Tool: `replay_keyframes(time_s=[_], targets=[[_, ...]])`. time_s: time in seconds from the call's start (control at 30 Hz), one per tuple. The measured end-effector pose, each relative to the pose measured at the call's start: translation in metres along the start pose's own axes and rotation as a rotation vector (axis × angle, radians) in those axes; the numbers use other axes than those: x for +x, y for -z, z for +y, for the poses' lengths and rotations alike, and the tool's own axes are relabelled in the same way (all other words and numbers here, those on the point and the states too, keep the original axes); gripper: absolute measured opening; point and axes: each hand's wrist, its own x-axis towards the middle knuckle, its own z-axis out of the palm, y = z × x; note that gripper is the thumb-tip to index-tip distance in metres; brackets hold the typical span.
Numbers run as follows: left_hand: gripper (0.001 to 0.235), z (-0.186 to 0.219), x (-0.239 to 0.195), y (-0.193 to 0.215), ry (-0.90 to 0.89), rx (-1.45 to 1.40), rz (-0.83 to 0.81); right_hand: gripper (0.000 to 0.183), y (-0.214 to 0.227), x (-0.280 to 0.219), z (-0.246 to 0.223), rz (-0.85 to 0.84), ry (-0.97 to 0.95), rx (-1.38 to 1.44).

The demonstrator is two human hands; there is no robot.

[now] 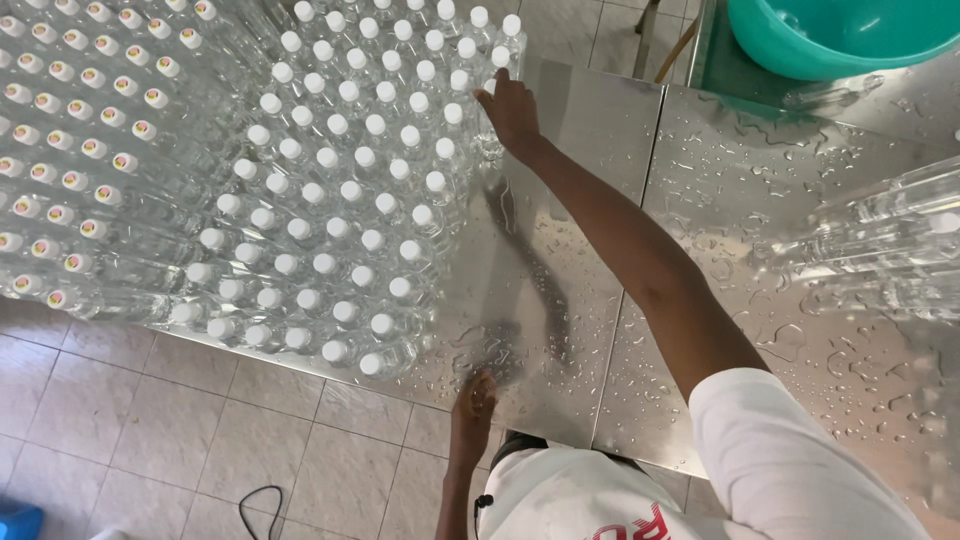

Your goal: The person repeatedly picks up clear plastic bottles from a metal table, screws on white caps, and places the capped bottles into a large stack on the left. The task is performed by hand without tools.

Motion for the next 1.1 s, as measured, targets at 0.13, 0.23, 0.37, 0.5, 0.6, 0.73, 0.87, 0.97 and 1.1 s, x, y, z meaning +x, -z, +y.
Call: replay_keyframes(time_s=[0.13, 0.23, 0.37, 0.5, 0.6, 0.73, 0.87, 0.97, 1.1], targets=[[0.045, 0.000, 0.004, -0.004, 0.072, 0.047, -0.024, 0.051, 0.018, -0.016, -0.005, -0.012, 0.030, 0.189], [0.044, -0.006, -0.004, -0.008, 0.086, 0.075, -0.062, 0.067, -0.013, -0.036, 0.020, 0.010, 0.071, 0.316], [0.046, 0.020, -0.004, -0.016, 0.284, 0.199, -0.081, 0.060, 0.092, -0.135, 0.046, -0.212, 0.063, 0.425], [0.040, 0.004, -0.003, -0.020, 0.142, 0.232, -0.089, 0.047, 0.171, -0.212, 0.187, -0.061, 0.045, 0.135], [0.044, -0.005, -0.003, -0.029, 0.169, 0.261, -0.070, 0.044, 0.276, -0.255, 0.278, -0.093, -0.395, 0.011], [0.049, -0.001, -0.005, -0.053, 0.217, 0.290, -0.103, 0.043, 0.357, -0.303, 0.427, 0.098, -0.455, -0.654], [0.049, 0.038, -0.011, -0.100, 0.212, 0.346, -0.142, 0.050, 0.392, -0.321, 0.470, -0.206, -0.487, -0.423], [0.045, 0.035, -0.005, -0.134, 0.057, 0.353, -0.234, 0.049, 0.383, -0.330, 0.467, -0.185, -0.420, -0.463], [0.041, 0.040, 0.001, -0.198, -0.156, 0.437, -0.275, 0.044, 0.375, -0.359, 0.408, -0.212, -0.384, -0.422]])
